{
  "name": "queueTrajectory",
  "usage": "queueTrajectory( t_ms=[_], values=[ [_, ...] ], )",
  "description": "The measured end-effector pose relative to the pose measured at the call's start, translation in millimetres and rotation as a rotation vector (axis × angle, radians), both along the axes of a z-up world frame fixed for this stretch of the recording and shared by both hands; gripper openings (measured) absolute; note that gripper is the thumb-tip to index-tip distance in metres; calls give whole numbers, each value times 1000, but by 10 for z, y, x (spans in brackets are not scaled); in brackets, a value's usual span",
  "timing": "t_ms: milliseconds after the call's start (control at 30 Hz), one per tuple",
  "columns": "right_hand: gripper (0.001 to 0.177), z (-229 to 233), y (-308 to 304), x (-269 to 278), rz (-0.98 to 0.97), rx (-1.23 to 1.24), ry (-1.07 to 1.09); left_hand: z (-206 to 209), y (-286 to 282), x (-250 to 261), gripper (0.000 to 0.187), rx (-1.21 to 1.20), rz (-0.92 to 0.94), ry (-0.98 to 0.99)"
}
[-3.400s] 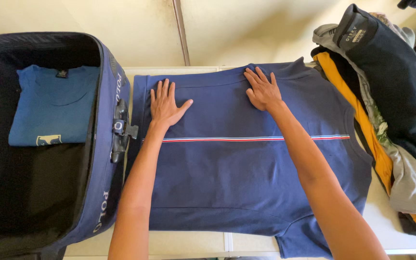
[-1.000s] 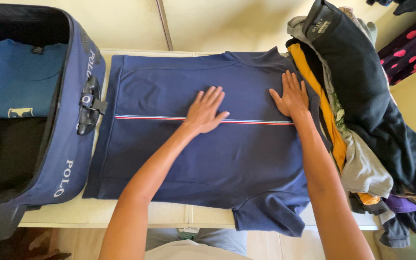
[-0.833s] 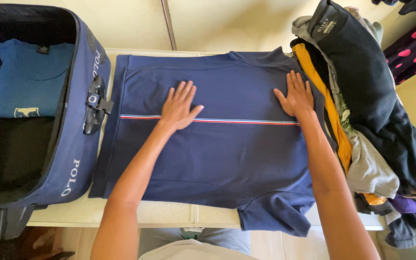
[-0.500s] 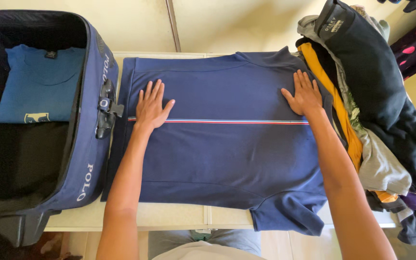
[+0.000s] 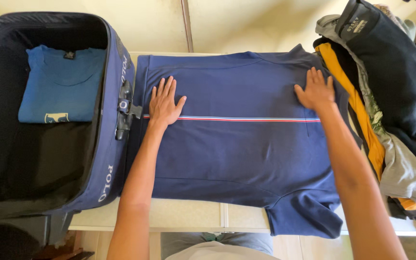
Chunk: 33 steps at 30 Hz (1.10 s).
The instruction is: The person lays a navy polo shirt flat on a table, smooths it out by hand, and folds one sleeve inward across the back of the shirt.
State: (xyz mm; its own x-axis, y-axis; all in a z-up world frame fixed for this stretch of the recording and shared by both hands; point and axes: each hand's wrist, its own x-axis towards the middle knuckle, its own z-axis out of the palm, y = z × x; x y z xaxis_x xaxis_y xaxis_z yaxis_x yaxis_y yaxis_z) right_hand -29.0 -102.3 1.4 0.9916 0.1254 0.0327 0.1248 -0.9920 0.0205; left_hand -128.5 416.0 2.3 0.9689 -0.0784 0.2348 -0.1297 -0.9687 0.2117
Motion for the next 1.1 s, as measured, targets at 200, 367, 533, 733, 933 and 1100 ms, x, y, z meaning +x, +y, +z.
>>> queueTrajectory(
  t_ms=[200,367,533,733,933,1100],
  values=[
    [52,201,1550,-836,506,43,-385,34,-22,-30,72,-44,-4,-76],
    [67,273,2530,-1645,659,385,-115,31,-5,-75,64,-86,-19,-144],
    [75,347,2338,-1734,608,307,1,4,18,-68,59,-108,-50,-179],
    [72,416,1172,-1764,379,213,35,-83,41,-58,57,-79,-99,-263],
    [77,407,-161,-1874,82,163,-9,-73,24,-36,55,68,-77,-238],
    [82,276,-625,-1963,-17,196,-9,-163,4,65,55,301,-39,-185]
  ],
)
